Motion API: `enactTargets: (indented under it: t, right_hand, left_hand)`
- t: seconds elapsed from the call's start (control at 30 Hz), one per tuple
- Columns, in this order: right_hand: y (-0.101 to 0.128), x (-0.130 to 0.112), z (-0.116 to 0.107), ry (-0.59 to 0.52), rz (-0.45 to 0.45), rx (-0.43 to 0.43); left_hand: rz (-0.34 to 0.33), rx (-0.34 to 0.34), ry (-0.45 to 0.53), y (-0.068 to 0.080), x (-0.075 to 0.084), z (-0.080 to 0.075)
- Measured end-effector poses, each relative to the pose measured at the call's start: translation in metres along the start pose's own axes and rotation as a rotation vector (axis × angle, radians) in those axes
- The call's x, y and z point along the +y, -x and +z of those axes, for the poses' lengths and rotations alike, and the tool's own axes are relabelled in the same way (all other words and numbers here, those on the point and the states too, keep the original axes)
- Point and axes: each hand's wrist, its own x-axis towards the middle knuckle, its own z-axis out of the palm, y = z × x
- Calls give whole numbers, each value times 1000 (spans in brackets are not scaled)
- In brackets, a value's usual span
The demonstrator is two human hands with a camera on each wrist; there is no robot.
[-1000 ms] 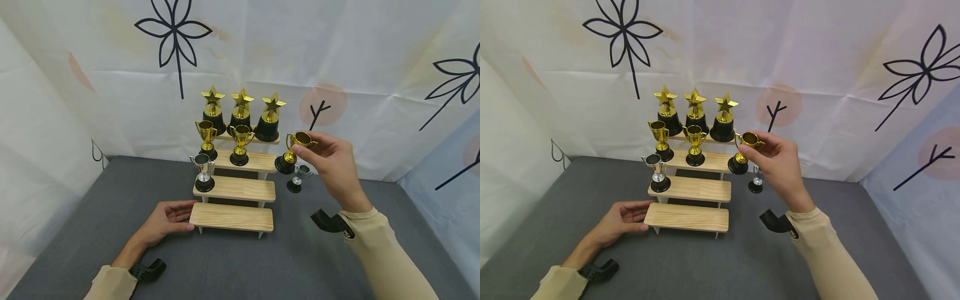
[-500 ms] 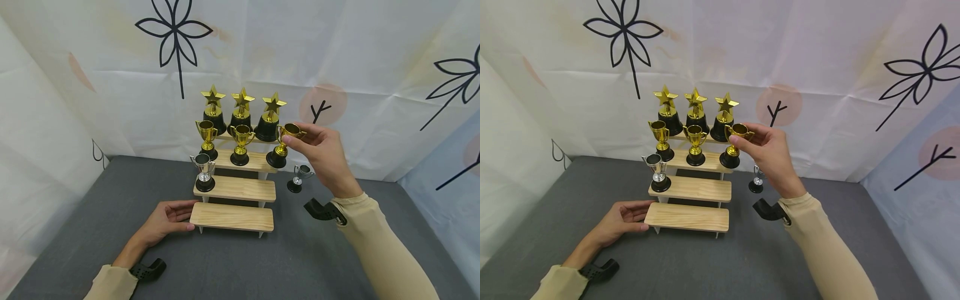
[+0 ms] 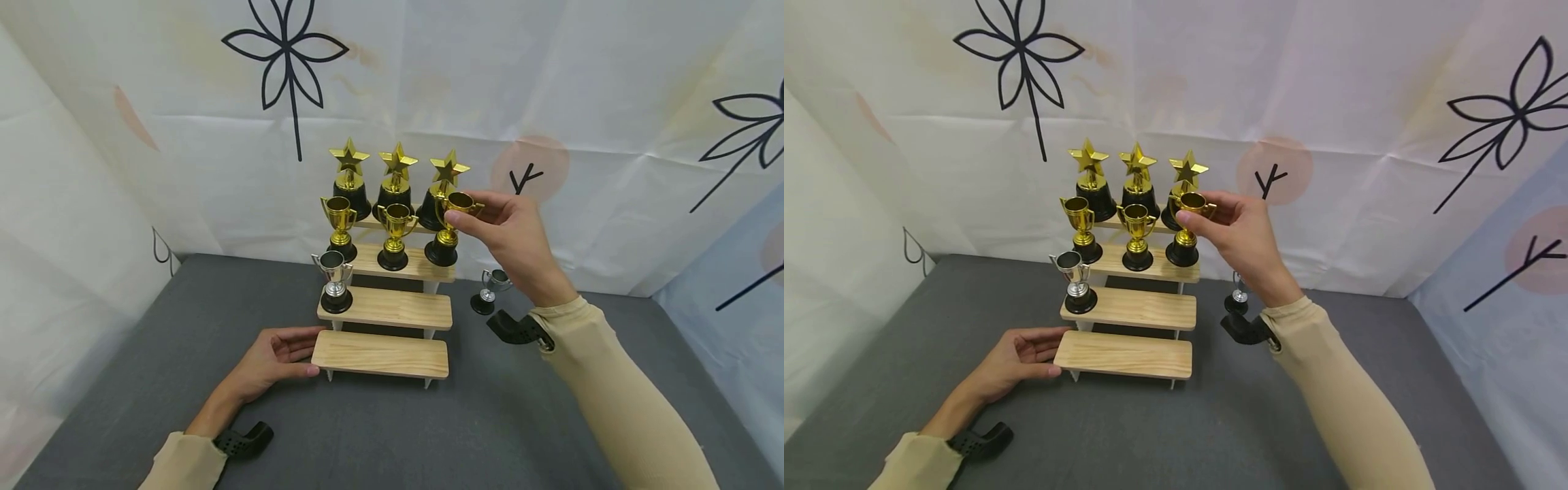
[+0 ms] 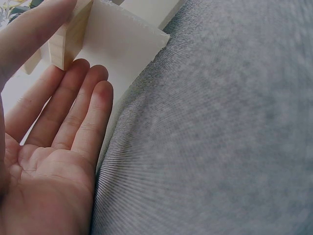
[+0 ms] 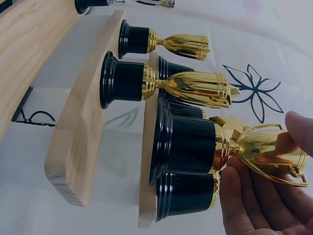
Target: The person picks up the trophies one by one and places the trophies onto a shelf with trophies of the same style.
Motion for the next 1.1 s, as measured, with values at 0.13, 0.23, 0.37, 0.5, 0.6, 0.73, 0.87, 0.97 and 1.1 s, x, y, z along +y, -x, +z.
enactTargets:
  t: [0.13,0.23,0.37,0.5,0.6,0.73,0.87,0.97,1.1]
  right_hand:
    - [-3,4,3,-18,-5,-8]
    - [-4,9,5,-17,-10,-7]
    - [-4,13,6,3,2,-4]
    - [-3,16,7,25,17,0]
    - [-3,19,7,41,30,5]
    - [-2,22,8,72,43,8]
    - [-2,24,9,88,51,5]
    - [-1,26,10,89,61,4]
    - [-1,27,10,94,70,5]
  left_hand:
    - [4,0,-4,0,0,0]
    - [4,-4,-1,0,0,0]
    - [7,-7,6,0,-1,0]
    - [16,-8,6,0,-2,-1]
    - [18,-9,5,0,-2,-1]
    - [8,-7,8,0,-1,0]
    - [-3,-2,11,0,1,1]
    - [-8,2,7,0,1,0]
    - [-11,4,2,0,1,0]
